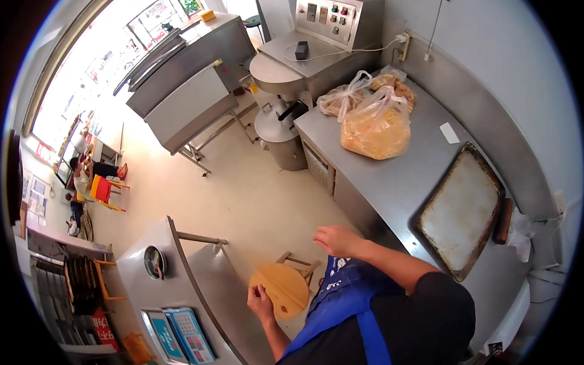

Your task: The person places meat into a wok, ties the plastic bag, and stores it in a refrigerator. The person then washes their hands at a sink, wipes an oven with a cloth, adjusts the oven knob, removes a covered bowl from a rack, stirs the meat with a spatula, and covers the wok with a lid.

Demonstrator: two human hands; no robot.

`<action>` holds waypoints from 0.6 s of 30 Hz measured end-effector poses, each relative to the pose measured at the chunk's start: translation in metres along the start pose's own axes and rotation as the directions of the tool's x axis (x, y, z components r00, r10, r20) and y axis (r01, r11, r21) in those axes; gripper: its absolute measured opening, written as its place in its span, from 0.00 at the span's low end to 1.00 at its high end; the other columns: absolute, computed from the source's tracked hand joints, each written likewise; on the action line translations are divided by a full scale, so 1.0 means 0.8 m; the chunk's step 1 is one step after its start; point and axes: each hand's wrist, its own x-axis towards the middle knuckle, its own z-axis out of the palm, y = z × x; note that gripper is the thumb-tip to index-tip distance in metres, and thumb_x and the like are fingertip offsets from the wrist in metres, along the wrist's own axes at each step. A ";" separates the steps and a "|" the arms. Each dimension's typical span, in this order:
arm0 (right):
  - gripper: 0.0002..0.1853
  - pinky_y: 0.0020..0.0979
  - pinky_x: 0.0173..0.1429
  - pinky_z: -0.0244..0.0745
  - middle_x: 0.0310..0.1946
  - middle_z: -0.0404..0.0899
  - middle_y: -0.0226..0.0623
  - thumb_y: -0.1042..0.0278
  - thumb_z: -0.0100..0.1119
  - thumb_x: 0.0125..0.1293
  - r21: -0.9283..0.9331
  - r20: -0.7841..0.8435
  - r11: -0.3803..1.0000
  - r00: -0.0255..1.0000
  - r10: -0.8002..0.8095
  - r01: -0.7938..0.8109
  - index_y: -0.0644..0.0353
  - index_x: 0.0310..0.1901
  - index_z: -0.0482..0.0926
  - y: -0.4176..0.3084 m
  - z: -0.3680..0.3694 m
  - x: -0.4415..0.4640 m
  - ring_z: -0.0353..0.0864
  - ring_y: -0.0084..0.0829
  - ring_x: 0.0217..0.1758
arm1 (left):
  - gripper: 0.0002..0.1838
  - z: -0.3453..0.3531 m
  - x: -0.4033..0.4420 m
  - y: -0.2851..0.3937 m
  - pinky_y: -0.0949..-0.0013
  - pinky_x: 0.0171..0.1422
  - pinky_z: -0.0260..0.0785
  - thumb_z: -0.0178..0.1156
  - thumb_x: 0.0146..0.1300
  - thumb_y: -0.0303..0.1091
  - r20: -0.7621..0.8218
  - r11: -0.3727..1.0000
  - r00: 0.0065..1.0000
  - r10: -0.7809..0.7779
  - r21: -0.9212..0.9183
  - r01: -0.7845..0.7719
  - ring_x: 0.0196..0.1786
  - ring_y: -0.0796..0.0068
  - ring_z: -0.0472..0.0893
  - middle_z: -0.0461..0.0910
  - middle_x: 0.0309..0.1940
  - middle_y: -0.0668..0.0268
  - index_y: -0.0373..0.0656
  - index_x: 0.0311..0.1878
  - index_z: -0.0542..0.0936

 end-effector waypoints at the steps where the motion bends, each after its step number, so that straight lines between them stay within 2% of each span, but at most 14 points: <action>1: 0.06 0.38 0.49 0.80 0.42 0.83 0.39 0.67 0.61 0.69 0.040 0.026 0.997 0.998 -0.065 0.064 0.58 0.43 0.82 0.010 0.003 0.032 0.84 0.42 0.44 | 0.11 0.011 0.026 0.015 0.63 0.36 0.71 0.63 0.69 0.32 -0.020 1.000 1.000 0.022 -0.012 -0.022 0.27 0.67 0.77 0.80 0.24 0.57 0.34 0.34 0.81; 5: 0.07 0.37 0.49 0.80 0.41 0.83 0.38 0.67 0.61 0.68 0.121 0.064 0.972 0.975 -0.211 0.202 0.59 0.43 0.82 0.066 0.012 0.165 0.84 0.41 0.45 | 0.11 0.081 0.121 0.077 0.61 0.37 0.72 0.63 0.69 0.32 0.000 0.998 0.999 0.035 -0.048 -0.035 0.28 0.64 0.78 0.80 0.25 0.57 0.34 0.34 0.80; 7: 0.07 0.37 0.48 0.80 0.41 0.83 0.37 0.68 0.61 0.68 0.179 0.043 0.964 0.977 -0.210 0.199 0.59 0.43 0.82 0.107 0.024 0.231 0.84 0.41 0.44 | 0.11 0.121 0.163 0.081 0.59 0.37 0.72 0.64 0.69 0.33 0.009 0.992 0.997 0.073 0.101 -0.074 0.29 0.63 0.79 0.80 0.25 0.57 0.35 0.33 0.80; 8: 0.07 0.37 0.48 0.80 0.41 0.83 0.37 0.68 0.61 0.68 0.226 0.022 0.954 0.977 -0.210 0.200 0.60 0.43 0.82 0.131 0.024 0.267 0.84 0.41 0.44 | 0.11 0.146 0.187 0.091 0.59 0.37 0.72 0.64 0.69 0.33 0.019 0.990 0.996 0.085 0.108 -0.087 0.29 0.63 0.79 0.80 0.25 0.57 0.35 0.33 0.80; 10: 0.07 0.38 0.48 0.80 0.40 0.83 0.38 0.68 0.62 0.67 0.285 -0.017 0.943 0.984 -0.176 0.174 0.60 0.43 0.82 0.161 0.010 0.329 0.84 0.42 0.43 | 0.11 0.169 0.212 0.103 0.61 0.37 0.73 0.64 0.68 0.33 0.013 0.959 1.000 -0.007 0.284 0.003 0.29 0.64 0.82 0.82 0.26 0.56 0.35 0.34 0.80; 11: 0.06 0.39 0.45 0.79 0.38 0.83 0.39 0.68 0.61 0.68 0.340 -0.050 0.935 0.994 -0.092 0.104 0.60 0.42 0.83 0.172 -0.004 0.357 0.84 0.42 0.41 | 0.11 0.176 0.219 0.101 0.61 0.37 0.73 0.64 0.68 0.33 0.022 0.953 1.000 -0.011 0.303 0.004 0.29 0.64 0.82 0.82 0.26 0.56 0.35 0.34 0.80; 12: 0.06 0.39 0.43 0.79 0.37 0.83 0.39 0.68 0.61 0.69 0.388 -0.084 0.920 0.996 -0.012 0.044 0.60 0.41 0.83 0.184 -0.019 0.388 0.84 0.42 0.39 | 0.11 0.190 0.229 0.089 0.62 0.36 0.74 0.64 0.68 0.33 0.019 0.955 0.987 -0.157 0.259 0.147 0.28 0.65 0.82 0.82 0.25 0.57 0.34 0.33 0.79; 13: 0.06 0.39 0.43 0.79 0.37 0.83 0.39 0.68 0.61 0.69 0.396 -0.090 0.918 0.996 -0.001 0.036 0.60 0.41 0.83 0.193 -0.033 0.416 0.84 0.42 0.39 | 0.11 0.199 0.241 0.073 0.63 0.34 0.75 0.63 0.68 0.32 0.025 0.934 0.955 -0.297 0.216 0.285 0.26 0.66 0.83 0.83 0.25 0.57 0.34 0.33 0.79; 14: 0.06 0.38 0.43 0.78 0.36 0.83 0.40 0.68 0.61 0.69 0.519 -0.108 0.854 0.986 0.124 -0.050 0.61 0.40 0.83 0.198 -0.045 0.435 0.84 0.42 0.39 | 0.11 0.202 0.247 0.055 0.63 0.34 0.75 0.63 0.68 0.32 0.034 0.932 0.955 -0.294 0.230 0.279 0.26 0.66 0.83 0.83 0.25 0.57 0.34 0.33 0.79; 15: 0.06 0.37 0.42 0.78 0.36 0.83 0.40 0.69 0.61 0.70 0.629 -0.110 0.767 0.963 0.247 -0.125 0.62 0.40 0.83 0.206 -0.054 0.452 0.83 0.42 0.38 | 0.12 0.205 0.252 0.039 0.64 0.32 0.75 0.62 0.69 0.32 0.080 0.915 0.915 -0.395 0.122 0.385 0.24 0.66 0.83 0.83 0.24 0.57 0.34 0.32 0.79; 16: 0.06 0.37 0.42 0.78 0.36 0.83 0.40 0.69 0.61 0.70 0.631 -0.109 0.763 0.959 0.261 -0.136 0.62 0.40 0.83 0.218 -0.060 0.467 0.83 0.42 0.38 | 0.12 0.206 0.255 0.027 0.64 0.29 0.76 0.61 0.71 0.33 0.137 0.871 0.862 -0.488 0.016 0.491 0.22 0.65 0.82 0.83 0.23 0.56 0.34 0.32 0.78; 17: 0.06 0.36 0.41 0.78 0.35 0.83 0.40 0.70 0.61 0.70 0.640 -0.115 0.754 0.951 0.287 -0.150 0.62 0.40 0.83 0.229 -0.064 0.479 0.84 0.42 0.37 | 0.12 0.204 0.258 0.021 0.64 0.29 0.76 0.61 0.71 0.33 0.143 0.871 0.860 -0.489 0.027 0.491 0.22 0.65 0.82 0.83 0.23 0.56 0.34 0.32 0.78; 18: 0.06 0.35 0.41 0.78 0.35 0.84 0.40 0.70 0.61 0.70 0.649 -0.123 0.743 0.942 0.313 -0.162 0.63 0.40 0.83 0.240 -0.067 0.490 0.84 0.41 0.36 | 0.13 0.202 0.263 0.018 0.64 0.28 0.77 0.60 0.72 0.34 0.215 0.817 0.803 -0.556 -0.037 0.576 0.22 0.64 0.82 0.83 0.23 0.56 0.34 0.33 0.78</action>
